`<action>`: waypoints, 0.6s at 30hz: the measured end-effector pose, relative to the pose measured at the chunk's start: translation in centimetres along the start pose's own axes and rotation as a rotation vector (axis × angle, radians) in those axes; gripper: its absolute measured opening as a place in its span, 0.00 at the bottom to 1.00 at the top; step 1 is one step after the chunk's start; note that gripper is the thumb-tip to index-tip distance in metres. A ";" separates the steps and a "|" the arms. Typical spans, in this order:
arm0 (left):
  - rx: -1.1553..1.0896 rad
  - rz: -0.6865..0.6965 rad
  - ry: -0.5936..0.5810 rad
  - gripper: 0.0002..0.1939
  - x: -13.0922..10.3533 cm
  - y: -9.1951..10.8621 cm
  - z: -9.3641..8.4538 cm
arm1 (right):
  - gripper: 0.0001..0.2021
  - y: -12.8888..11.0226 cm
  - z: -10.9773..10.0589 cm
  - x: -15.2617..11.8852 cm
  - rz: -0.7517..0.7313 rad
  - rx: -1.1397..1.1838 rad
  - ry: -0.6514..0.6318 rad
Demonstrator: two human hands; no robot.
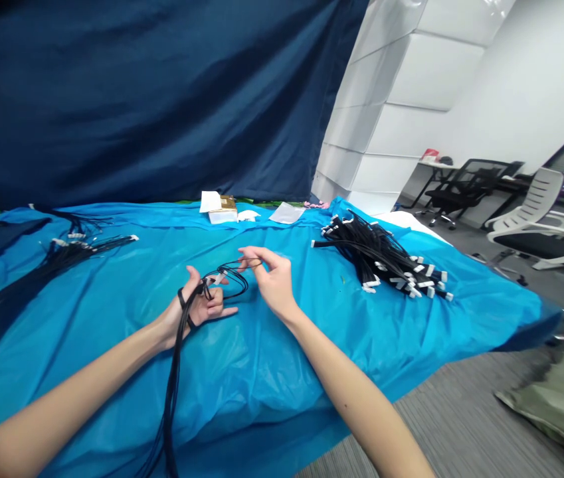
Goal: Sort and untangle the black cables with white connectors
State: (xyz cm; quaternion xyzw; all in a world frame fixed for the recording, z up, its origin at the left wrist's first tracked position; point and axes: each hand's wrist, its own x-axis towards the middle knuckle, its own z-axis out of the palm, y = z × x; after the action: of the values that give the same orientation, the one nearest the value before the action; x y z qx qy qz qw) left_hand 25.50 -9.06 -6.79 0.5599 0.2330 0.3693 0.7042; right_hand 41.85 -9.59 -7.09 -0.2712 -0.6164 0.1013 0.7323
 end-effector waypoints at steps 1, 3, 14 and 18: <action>0.006 -0.015 -0.028 0.31 0.0 -0.1 0.0 | 0.11 0.0 0.0 0.2 0.060 0.072 0.021; 0.020 -0.040 -0.082 0.31 -0.1 -0.2 0.0 | 0.12 0.1 -0.1 0.5 0.179 0.203 0.057; 0.058 -0.070 -0.153 0.31 -0.1 -0.4 -0.3 | 0.14 0.9 -0.7 1.1 0.491 0.603 0.085; 0.061 0.006 -0.028 0.31 0.1 -0.2 -0.5 | 0.14 0.7 -1.0 1.3 0.435 0.628 0.147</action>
State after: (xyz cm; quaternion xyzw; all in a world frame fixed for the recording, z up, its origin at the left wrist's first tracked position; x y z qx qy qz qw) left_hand 25.18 -8.69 -7.07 0.5869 0.2327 0.3564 0.6888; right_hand 43.19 -8.64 -6.43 -0.1645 -0.4293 0.4184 0.7833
